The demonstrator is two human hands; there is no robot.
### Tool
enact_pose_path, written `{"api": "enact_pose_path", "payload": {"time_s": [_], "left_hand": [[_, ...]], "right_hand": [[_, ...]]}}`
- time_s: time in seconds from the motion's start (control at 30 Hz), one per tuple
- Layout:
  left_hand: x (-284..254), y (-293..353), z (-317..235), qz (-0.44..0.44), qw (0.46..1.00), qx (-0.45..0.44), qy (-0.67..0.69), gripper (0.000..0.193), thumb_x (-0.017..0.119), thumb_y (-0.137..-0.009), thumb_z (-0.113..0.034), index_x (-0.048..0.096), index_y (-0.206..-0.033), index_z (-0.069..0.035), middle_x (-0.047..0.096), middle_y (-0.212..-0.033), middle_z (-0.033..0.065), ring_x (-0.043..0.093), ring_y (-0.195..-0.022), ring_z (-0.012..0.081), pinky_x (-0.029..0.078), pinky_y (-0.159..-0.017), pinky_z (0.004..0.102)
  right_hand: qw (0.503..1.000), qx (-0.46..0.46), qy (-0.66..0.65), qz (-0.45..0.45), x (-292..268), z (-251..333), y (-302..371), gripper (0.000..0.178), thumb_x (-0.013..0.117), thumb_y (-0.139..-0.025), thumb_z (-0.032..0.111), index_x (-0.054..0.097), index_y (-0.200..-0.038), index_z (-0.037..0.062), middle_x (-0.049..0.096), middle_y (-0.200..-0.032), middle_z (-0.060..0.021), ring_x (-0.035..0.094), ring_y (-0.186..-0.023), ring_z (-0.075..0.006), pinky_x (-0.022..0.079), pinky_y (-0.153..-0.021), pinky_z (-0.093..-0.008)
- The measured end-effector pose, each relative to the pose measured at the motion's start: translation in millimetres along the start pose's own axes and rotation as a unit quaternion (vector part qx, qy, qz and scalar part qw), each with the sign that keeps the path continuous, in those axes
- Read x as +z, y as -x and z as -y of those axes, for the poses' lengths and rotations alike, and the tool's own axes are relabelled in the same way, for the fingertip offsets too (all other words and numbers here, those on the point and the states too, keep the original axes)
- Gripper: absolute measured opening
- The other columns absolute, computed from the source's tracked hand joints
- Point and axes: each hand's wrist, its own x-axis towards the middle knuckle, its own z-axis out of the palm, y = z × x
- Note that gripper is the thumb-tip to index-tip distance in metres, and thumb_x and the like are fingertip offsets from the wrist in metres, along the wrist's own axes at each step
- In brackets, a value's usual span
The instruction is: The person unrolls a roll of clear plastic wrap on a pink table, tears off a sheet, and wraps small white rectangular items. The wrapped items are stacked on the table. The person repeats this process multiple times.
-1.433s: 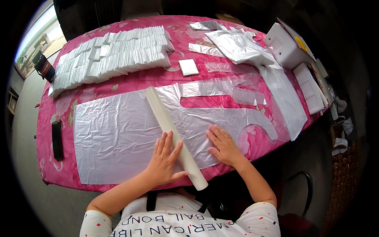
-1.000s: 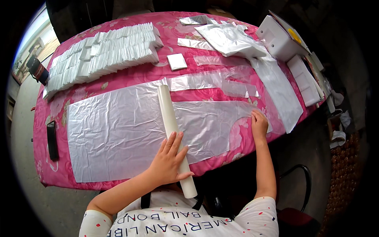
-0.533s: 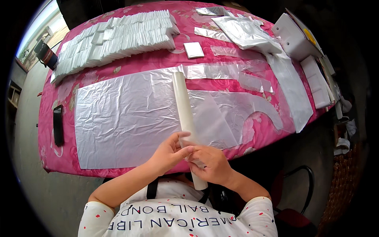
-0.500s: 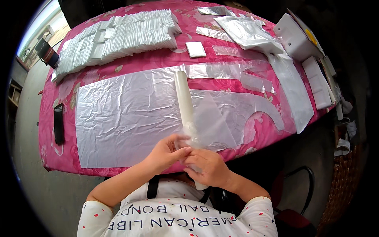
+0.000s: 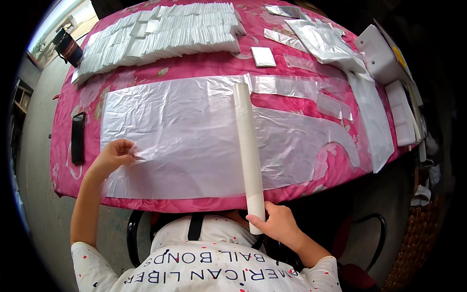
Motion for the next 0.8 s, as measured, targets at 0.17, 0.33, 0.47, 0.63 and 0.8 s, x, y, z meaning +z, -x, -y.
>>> {"api": "enact_pose_path", "payload": {"time_s": [0.17, 0.33, 0.47, 0.63, 0.8], "left_hand": [[-26, 10, -16, -0.235, 0.751, 0.129, -0.604, 0.025, 0.054, -0.076, 0.004, 0.058, -0.101, 0.002, 0.063, -0.091, 0.0140, 0.062, -0.081, 0.0279, 0.048, -0.071, 0.0361], [54, 5, -58, -0.220, 0.825, 0.269, -0.446, 0.027, 0.053, -0.078, 0.002, 0.057, -0.105, 0.000, 0.061, -0.099, 0.0177, 0.058, -0.091, 0.0351, 0.046, -0.079, 0.0401], [152, -15, -56, -0.104, 0.875, 0.376, -0.286, 0.040, 0.054, -0.081, -0.003, 0.049, -0.121, -0.001, 0.054, -0.119, 0.0173, 0.052, -0.108, 0.0349, 0.042, -0.091, 0.0394], [225, -50, -41, -0.090, 0.868, 0.394, -0.289, 0.055, 0.053, -0.083, -0.010, 0.035, -0.131, 0.007, 0.035, -0.138, 0.0228, 0.034, -0.128, 0.0370, 0.030, -0.105, 0.0408], [244, -51, -36, -0.109, 0.837, 0.373, -0.386, 0.058, 0.045, -0.083, -0.017, 0.031, -0.132, 0.011, 0.028, -0.141, 0.0264, 0.024, -0.134, 0.0376, 0.017, -0.110, 0.0452]], "right_hand": [[0.998, 0.016, -0.061, 0.030, -3, 3, -2, 0.045, 0.064, -0.076, 0.043, 0.063, -0.093, 0.0012, 0.066, -0.077, -0.0165, 0.065, -0.070, -0.0311, 0.051, -0.065, -0.0375], [0.996, 0.037, -0.077, 0.038, -4, 0, -2, 0.044, 0.063, -0.076, 0.041, 0.063, -0.095, 0.0017, 0.066, -0.079, -0.0167, 0.065, -0.072, -0.0315, 0.051, -0.067, -0.0373], [0.994, 0.037, -0.086, 0.061, -6, 1, -4, 0.043, 0.063, -0.076, 0.041, 0.063, -0.095, 0.0024, 0.066, -0.080, -0.0170, 0.065, -0.074, -0.0319, 0.050, -0.068, -0.0370], [0.992, 0.047, -0.089, 0.074, -6, 0, -3, 0.044, 0.063, -0.077, 0.042, 0.063, -0.096, 0.0023, 0.066, -0.080, -0.0171, 0.065, -0.075, -0.0319, 0.050, -0.069, -0.0367], [0.990, 0.049, -0.107, 0.076, -5, -1, -4, 0.046, 0.064, -0.077, 0.044, 0.064, -0.095, 0.0022, 0.066, -0.079, -0.0166, 0.065, -0.074, -0.0307, 0.050, -0.067, -0.0357]]}}
